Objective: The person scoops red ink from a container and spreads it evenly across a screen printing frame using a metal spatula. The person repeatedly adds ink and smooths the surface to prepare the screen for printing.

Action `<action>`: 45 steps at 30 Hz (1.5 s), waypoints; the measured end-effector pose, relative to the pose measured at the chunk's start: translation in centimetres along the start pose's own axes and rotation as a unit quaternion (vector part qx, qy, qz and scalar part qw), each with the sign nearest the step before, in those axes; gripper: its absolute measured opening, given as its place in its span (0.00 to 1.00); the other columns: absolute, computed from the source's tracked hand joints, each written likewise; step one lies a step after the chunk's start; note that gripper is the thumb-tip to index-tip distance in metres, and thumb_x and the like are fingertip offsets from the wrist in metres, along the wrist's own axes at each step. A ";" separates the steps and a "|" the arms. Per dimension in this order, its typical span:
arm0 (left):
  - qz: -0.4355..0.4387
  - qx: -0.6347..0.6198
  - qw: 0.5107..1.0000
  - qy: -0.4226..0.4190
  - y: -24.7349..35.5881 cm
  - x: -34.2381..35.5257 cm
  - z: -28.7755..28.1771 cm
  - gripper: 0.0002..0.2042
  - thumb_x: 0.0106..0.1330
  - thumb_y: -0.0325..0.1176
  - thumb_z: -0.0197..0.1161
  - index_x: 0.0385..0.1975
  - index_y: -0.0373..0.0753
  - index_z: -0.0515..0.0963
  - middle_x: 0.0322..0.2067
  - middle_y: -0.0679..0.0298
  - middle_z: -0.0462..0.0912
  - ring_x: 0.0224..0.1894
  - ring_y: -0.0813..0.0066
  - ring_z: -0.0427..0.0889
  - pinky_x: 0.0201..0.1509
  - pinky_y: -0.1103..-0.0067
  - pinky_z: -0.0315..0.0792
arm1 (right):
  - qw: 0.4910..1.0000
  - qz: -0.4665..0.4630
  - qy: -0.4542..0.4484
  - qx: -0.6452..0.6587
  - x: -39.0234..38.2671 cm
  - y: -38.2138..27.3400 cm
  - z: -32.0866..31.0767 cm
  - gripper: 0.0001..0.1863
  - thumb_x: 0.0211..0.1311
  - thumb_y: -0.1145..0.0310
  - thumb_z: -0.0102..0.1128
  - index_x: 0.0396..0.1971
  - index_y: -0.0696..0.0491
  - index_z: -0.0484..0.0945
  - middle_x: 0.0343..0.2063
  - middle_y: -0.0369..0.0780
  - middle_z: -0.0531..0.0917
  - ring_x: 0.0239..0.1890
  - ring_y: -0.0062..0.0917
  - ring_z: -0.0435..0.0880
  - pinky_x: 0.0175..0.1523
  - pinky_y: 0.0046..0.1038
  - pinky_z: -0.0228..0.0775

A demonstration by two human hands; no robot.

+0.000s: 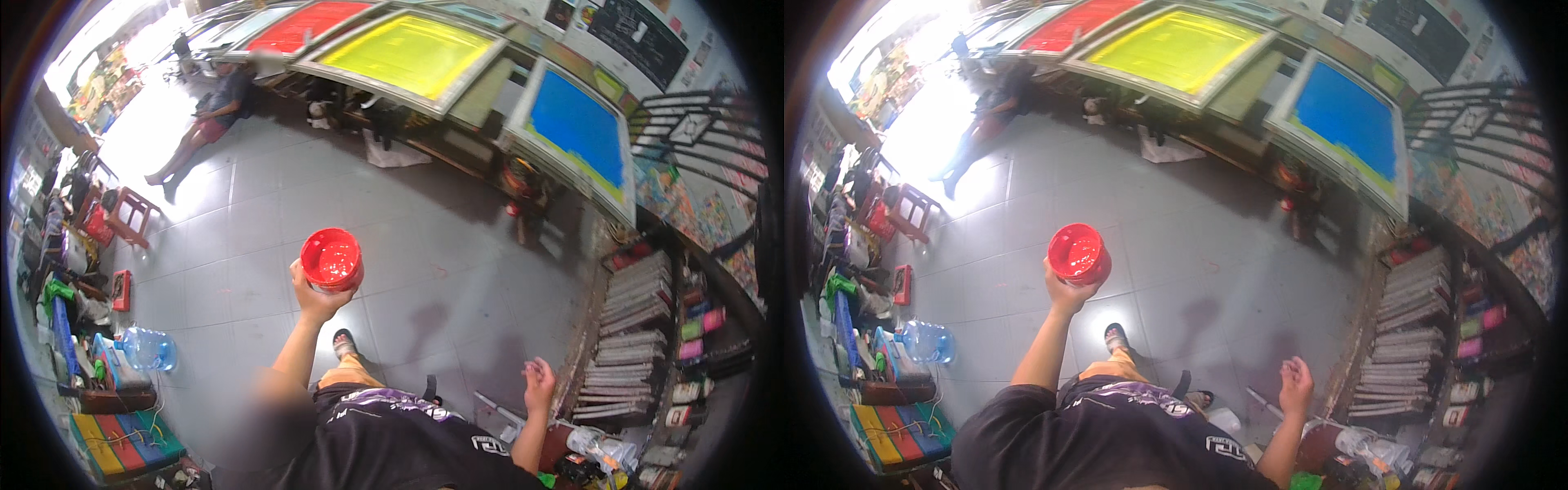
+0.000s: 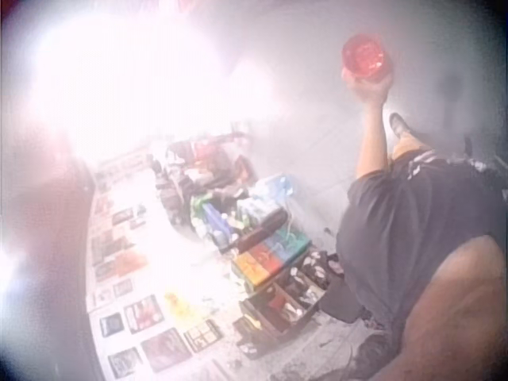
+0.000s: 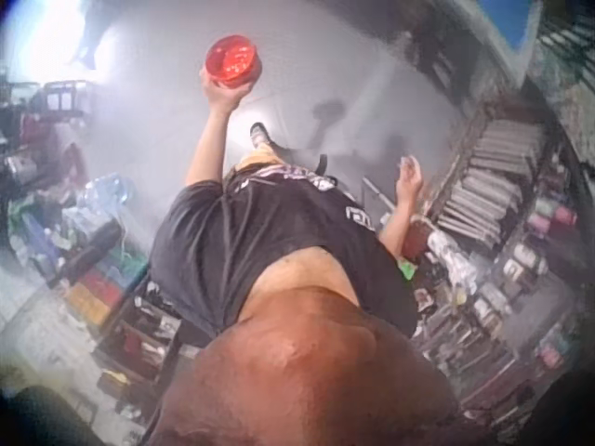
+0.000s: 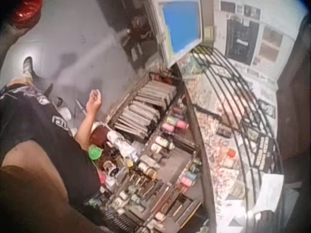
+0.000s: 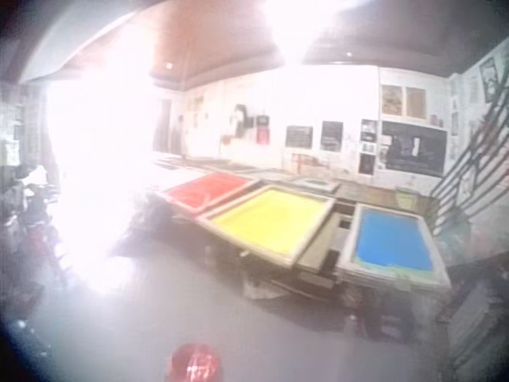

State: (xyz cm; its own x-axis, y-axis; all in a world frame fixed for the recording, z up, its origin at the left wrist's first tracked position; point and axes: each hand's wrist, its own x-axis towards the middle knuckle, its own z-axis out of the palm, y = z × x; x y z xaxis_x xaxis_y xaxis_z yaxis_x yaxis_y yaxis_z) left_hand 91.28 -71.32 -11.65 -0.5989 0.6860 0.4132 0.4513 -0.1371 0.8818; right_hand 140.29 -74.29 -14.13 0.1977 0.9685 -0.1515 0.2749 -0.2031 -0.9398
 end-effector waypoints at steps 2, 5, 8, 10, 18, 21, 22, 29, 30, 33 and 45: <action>-0.007 0.015 0.999 0.042 -2.6 2.5 -4.4 0.40 0.28 0.38 0.79 0.49 0.38 0.69 0.47 0.60 0.68 0.52 0.65 0.66 0.54 0.70 0.66 | 0.998 -0.002 -0.066 0.000 2.0 -3.7 7.6 0.17 0.62 0.72 0.57 0.48 0.66 0.70 0.39 0.44 0.80 0.37 0.25 0.81 0.45 0.26 0.76; -0.024 0.021 0.997 0.071 -5.1 6.6 -10.0 0.40 0.28 0.36 0.79 0.49 0.38 0.68 0.47 0.60 0.67 0.51 0.65 0.67 0.54 0.70 0.67 | 0.994 -0.030 -0.107 0.007 4.3 -6.4 18.1 0.14 0.60 0.71 0.59 0.43 0.62 0.75 0.33 0.41 0.82 0.33 0.20 0.80 0.40 0.22 0.74; -0.033 0.015 0.995 0.096 -7.8 11.1 -13.9 0.40 0.29 0.34 0.80 0.49 0.37 0.68 0.47 0.60 0.68 0.50 0.65 0.70 0.53 0.70 0.68 | 0.978 -0.052 -0.173 -0.101 5.8 -11.0 26.8 0.09 0.58 0.72 0.60 0.37 0.59 0.78 0.27 0.38 0.82 0.29 0.17 0.79 0.35 0.21 0.72; -0.034 0.031 0.993 0.106 -9.5 13.1 -15.9 0.40 0.29 0.34 0.80 0.49 0.37 0.68 0.46 0.60 0.68 0.50 0.66 0.70 0.52 0.70 0.68 | 0.972 -0.093 -0.196 -0.095 7.1 -13.1 30.9 0.07 0.57 0.73 0.60 0.34 0.58 0.78 0.25 0.37 0.82 0.27 0.16 0.78 0.33 0.21 0.70; -0.068 0.010 0.991 0.118 -14.2 25.2 -18.9 0.37 0.31 0.29 0.79 0.48 0.34 0.70 0.43 0.60 0.78 0.45 0.69 0.78 0.49 0.74 0.75 | 0.963 -0.114 -0.242 0.036 13.9 -20.5 46.9 0.04 0.56 0.75 0.58 0.31 0.58 0.79 0.31 0.37 0.83 0.32 0.18 0.80 0.40 0.21 0.72; -0.054 0.059 0.991 0.108 -16.8 31.1 -19.0 0.37 0.31 0.30 0.79 0.48 0.34 0.70 0.42 0.60 0.78 0.45 0.69 0.78 0.49 0.74 0.75 | 0.943 -0.163 -0.287 0.040 18.0 -24.8 53.9 0.04 0.56 0.75 0.58 0.31 0.57 0.79 0.33 0.38 0.83 0.35 0.20 0.81 0.43 0.23 0.73; -0.048 0.062 0.991 0.108 -17.5 33.1 -19.0 0.35 0.32 0.29 0.78 0.47 0.33 0.71 0.42 0.60 0.79 0.44 0.70 0.79 0.48 0.75 0.75 | 0.935 -0.177 -0.303 0.044 19.2 -26.7 56.2 0.04 0.56 0.75 0.58 0.32 0.57 0.79 0.33 0.38 0.83 0.36 0.21 0.82 0.44 0.23 0.73; -0.040 0.020 0.993 0.110 -20.6 48.6 -18.2 0.36 0.33 0.30 0.78 0.47 0.32 0.70 0.43 0.59 0.78 0.45 0.70 0.79 0.48 0.74 0.75 | 0.847 -0.406 -0.343 -0.016 28.0 -45.6 70.4 0.06 0.54 0.73 0.59 0.33 0.55 0.78 0.28 0.39 0.81 0.30 0.26 0.81 0.34 0.24 0.71; -0.036 0.027 0.993 0.107 -21.0 50.4 -18.3 0.35 0.33 0.30 0.78 0.47 0.32 0.70 0.42 0.59 0.79 0.44 0.70 0.79 0.48 0.74 0.75 | 0.834 -0.424 -0.350 -0.041 29.3 -48.1 72.1 0.06 0.53 0.73 0.60 0.32 0.56 0.78 0.28 0.40 0.81 0.30 0.27 0.80 0.34 0.25 0.71; -0.047 -0.026 0.991 0.126 -23.5 55.6 -18.9 0.35 0.34 0.31 0.78 0.47 0.34 0.71 0.44 0.61 0.77 0.45 0.69 0.78 0.50 0.74 0.74 | 0.817 -0.469 -0.309 -0.133 34.1 -54.5 78.5 0.08 0.52 0.70 0.61 0.31 0.56 0.78 0.30 0.43 0.81 0.31 0.32 0.81 0.34 0.30 0.72; -0.048 -0.127 0.991 0.017 -36.3 81.3 -24.4 0.36 0.33 0.32 0.77 0.49 0.32 0.70 0.43 0.61 0.78 0.44 0.70 0.77 0.51 0.74 0.72 | 0.798 -0.235 -0.019 -0.554 48.4 -56.9 97.6 0.21 0.54 0.51 0.62 0.31 0.57 0.80 0.36 0.48 0.78 0.41 0.41 0.79 0.44 0.39 0.71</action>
State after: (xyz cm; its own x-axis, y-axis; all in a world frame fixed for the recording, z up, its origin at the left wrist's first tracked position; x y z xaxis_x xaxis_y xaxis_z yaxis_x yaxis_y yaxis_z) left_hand 10.07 -28.03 -4.51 -0.6550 0.6805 0.3285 0.2133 -0.2505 0.9443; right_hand 42.33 -1.74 2.12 -0.1955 0.9747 0.1086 0.9781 0.2019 -0.0510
